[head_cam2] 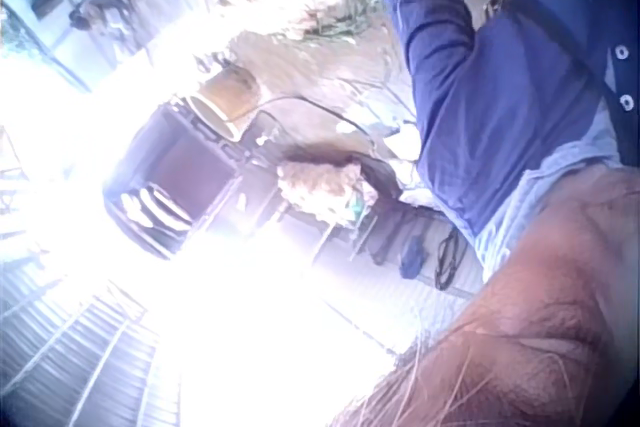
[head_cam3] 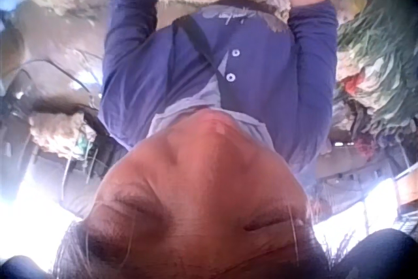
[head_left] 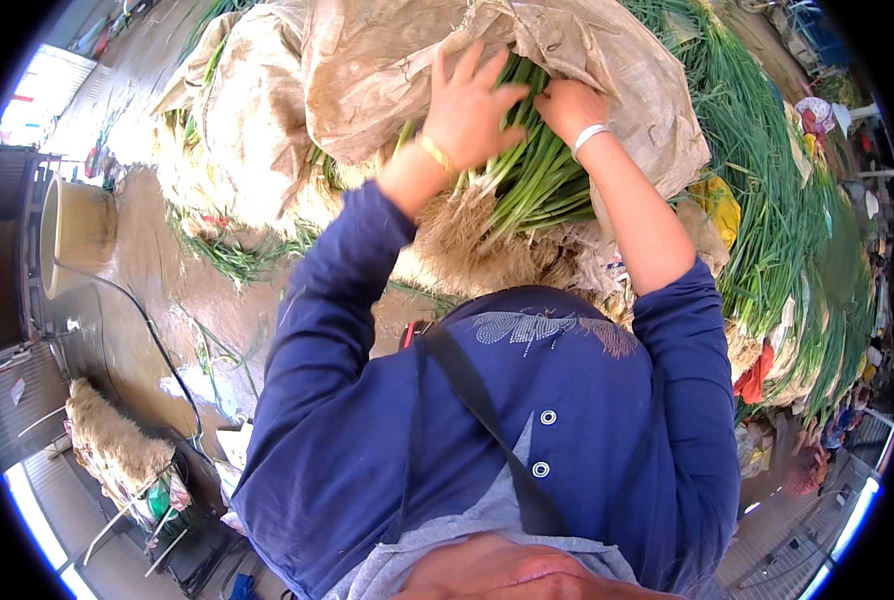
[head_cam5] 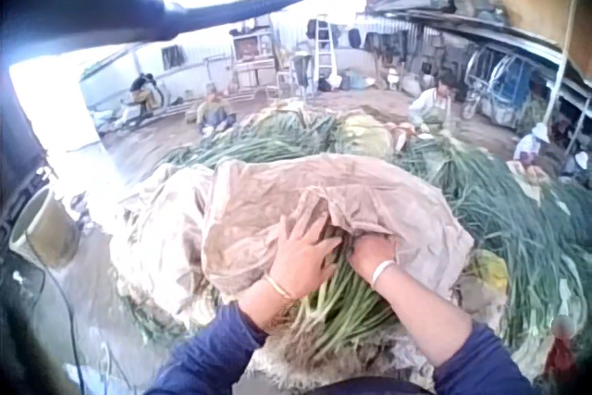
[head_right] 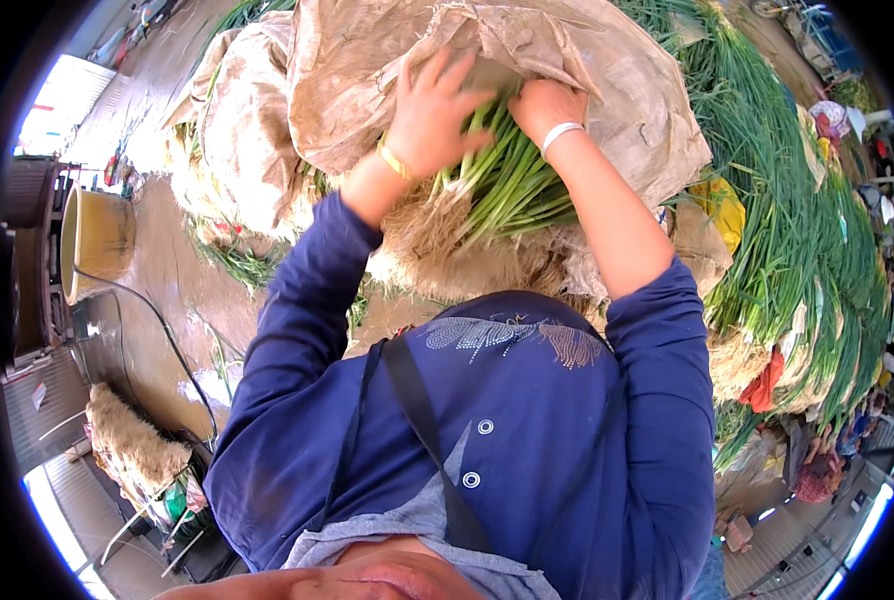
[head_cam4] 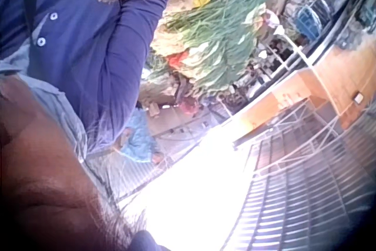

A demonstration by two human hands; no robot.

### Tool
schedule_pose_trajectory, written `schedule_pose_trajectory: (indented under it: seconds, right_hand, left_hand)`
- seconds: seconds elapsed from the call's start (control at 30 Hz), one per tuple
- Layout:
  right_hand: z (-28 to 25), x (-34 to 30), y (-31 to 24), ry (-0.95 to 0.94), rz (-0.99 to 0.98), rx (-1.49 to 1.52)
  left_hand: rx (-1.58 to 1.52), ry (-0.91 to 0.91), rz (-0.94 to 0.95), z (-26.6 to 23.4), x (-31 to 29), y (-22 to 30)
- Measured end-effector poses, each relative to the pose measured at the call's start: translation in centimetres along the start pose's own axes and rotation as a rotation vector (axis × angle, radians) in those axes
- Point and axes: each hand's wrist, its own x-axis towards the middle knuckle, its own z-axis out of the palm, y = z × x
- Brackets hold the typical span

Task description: The person processes green onions by hand, peeling away dry outer layers from the bulbs and placing the cleaned stalks onto a large central pile. The person also handles large pieces of brown paper to cover or organize sections of the onion pile.

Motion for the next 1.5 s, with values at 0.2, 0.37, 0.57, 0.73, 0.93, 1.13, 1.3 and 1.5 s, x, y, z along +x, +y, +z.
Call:
schedule_pose_trajectory:
  seconds: [0.2,0.37,0.57,0.73,0.93,1.13,1.3,1.5]
  right_hand:
    - [-2.7,-7.2,-1.6,0.117,-0.177,0.657]
    - [-6.4,-14.9,-2.9,0.058,-0.632,0.885]
    - [-11.1,-21.1,5.9,0.028,-0.686,1.21]
    - [-0.6,-35.2,24.8,-0.602,0.405,0.175]
    - [13.5,-51.4,27.4,-0.788,0.787,0.462]
    - [14.8,-53.4,27.5,-0.333,0.698,0.182]
    - [7.3,-48.6,34.4,0.605,0.843,0.137]
    - [2.1,-42.6,44.6,0.376,1.043,-0.227]
  left_hand:
    - [-0.088,-0.246,-0.172,2.8,-6.8,2.7]
    - [-0.02,-0.176,-0.13,3.8,-7.1,2.9]
    - [-0.297,-0.128,-0.152,3.0,-7.2,1.7]
    - [-1.849,-0.123,-1.225,3.3,-4.3,-2.4]
    - [-2.342,-0.029,-0.806,7.9,-4.7,-14.2]
    - [-0.8,0.317,-0.913,-2.8,-3.4,-16.7]
    - [-1.564,0.098,-1.375,-1.3,-9.6,-18.9]
    - [-0.945,0.26,-1.263,-1.4,-12.7,-12.1]
